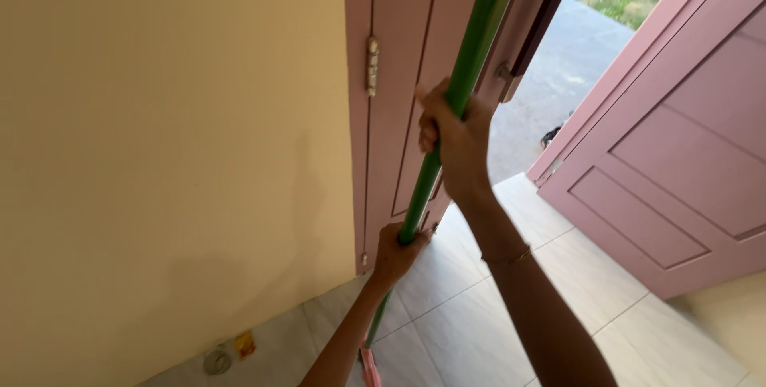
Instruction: Sweeping the floor and organizing water jugs in a room.
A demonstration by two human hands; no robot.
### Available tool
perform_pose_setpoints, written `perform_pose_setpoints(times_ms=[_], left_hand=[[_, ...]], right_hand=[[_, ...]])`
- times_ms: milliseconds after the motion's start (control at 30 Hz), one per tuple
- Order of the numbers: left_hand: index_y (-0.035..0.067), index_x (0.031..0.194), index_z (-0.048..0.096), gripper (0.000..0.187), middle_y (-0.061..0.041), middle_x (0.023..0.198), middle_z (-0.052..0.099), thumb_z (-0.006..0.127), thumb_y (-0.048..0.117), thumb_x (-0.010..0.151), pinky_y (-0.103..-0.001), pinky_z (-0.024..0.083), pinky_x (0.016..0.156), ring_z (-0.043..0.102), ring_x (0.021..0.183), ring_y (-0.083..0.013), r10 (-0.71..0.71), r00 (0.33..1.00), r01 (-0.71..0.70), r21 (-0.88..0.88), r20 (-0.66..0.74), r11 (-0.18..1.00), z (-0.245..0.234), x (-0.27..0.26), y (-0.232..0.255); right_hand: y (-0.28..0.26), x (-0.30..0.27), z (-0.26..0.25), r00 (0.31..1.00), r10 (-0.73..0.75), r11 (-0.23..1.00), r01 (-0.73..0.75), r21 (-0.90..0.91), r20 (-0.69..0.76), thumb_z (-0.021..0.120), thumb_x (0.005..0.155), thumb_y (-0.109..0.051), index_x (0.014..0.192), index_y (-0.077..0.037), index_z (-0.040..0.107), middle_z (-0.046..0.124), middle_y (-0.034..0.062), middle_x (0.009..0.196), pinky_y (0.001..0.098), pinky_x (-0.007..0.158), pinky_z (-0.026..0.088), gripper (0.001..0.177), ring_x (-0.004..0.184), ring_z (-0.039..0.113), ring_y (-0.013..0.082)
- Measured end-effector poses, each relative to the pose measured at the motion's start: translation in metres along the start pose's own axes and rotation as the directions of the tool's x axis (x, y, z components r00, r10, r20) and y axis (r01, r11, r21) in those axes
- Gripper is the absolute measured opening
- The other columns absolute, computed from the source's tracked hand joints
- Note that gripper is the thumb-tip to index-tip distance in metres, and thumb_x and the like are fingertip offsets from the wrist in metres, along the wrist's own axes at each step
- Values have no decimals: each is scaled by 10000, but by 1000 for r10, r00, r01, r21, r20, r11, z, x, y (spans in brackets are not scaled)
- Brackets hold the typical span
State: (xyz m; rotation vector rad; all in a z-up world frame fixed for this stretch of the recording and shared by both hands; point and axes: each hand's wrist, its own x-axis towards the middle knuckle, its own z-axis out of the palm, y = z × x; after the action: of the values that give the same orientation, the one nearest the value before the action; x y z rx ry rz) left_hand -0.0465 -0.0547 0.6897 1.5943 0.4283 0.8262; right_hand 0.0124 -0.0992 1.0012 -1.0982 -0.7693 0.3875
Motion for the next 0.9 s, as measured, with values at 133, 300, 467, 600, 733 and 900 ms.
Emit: perform_pose_setpoints(times_ms=[133, 300, 467, 600, 733, 900], left_hand=[[35, 621, 555, 390, -24, 523, 492, 788, 208, 881, -323, 370, 475, 457, 474, -121, -120, 992, 125, 166, -36, 978, -33, -22, -18], [53, 732, 627, 165, -94, 575, 601, 750, 162, 722, -396, 495, 548, 608, 536, -257, -88, 995, 68, 334, 44, 940, -71, -31, -35], [63, 776, 685, 114, -152, 679, 686, 679, 128, 683, -435, 546, 615, 686, 657, -336, -160, 978, 89, 419, 135, 904, -51, -2, -91], [44, 782, 677, 96, -176, 694, 692, 631, 106, 724, -427, 550, 646, 697, 679, -340, -303, 932, 202, 408, 201, 890, -9, 31, -87], [28, 707, 664, 95, -164, 646, 678, 579, 68, 695, -411, 550, 639, 703, 641, -320, -273, 910, 181, 293, 313, 939, 39, 61, -110], [25, 1055, 625, 309, -154, 886, 695, 641, 202, 803, -388, 530, 716, 673, 804, -257, -323, 881, 211, 323, 345, 923, 116, 103, -145]], right_hand=[[8, -4, 11, 999, 13, 999, -15, 52, 37, 693, 962, -108, 704, -116, 521, 458, -10, 548, 254, 414, 373, 310, 437, 435, 73], [50, -22, 9, 997, 76, 996, -75, 57, -25, 650, 950, -98, 594, -155, 429, 406, -25, 472, 243, 401, 349, 424, 377, 385, 66], [73, -27, -7, 989, 82, 992, -93, -81, -124, 648, 884, -35, 556, -149, 427, 419, -27, 460, 238, 375, 323, 411, 365, 390, 66], [70, -13, -21, 988, 68, 982, -91, -167, -137, 613, 848, 11, 549, -140, 385, 396, -52, 482, 236, 378, 312, 405, 394, 417, 51], [74, 10, -50, 989, 36, 966, -71, -250, -141, 600, 839, 34, 567, -130, 314, 314, -72, 512, 240, 409, 254, 428, 444, 338, 26], [89, 35, -92, 994, -19, 958, -13, -285, -109, 622, 820, 54, 591, -102, 311, 306, -88, 574, 252, 471, 229, 416, 538, 303, 6]])
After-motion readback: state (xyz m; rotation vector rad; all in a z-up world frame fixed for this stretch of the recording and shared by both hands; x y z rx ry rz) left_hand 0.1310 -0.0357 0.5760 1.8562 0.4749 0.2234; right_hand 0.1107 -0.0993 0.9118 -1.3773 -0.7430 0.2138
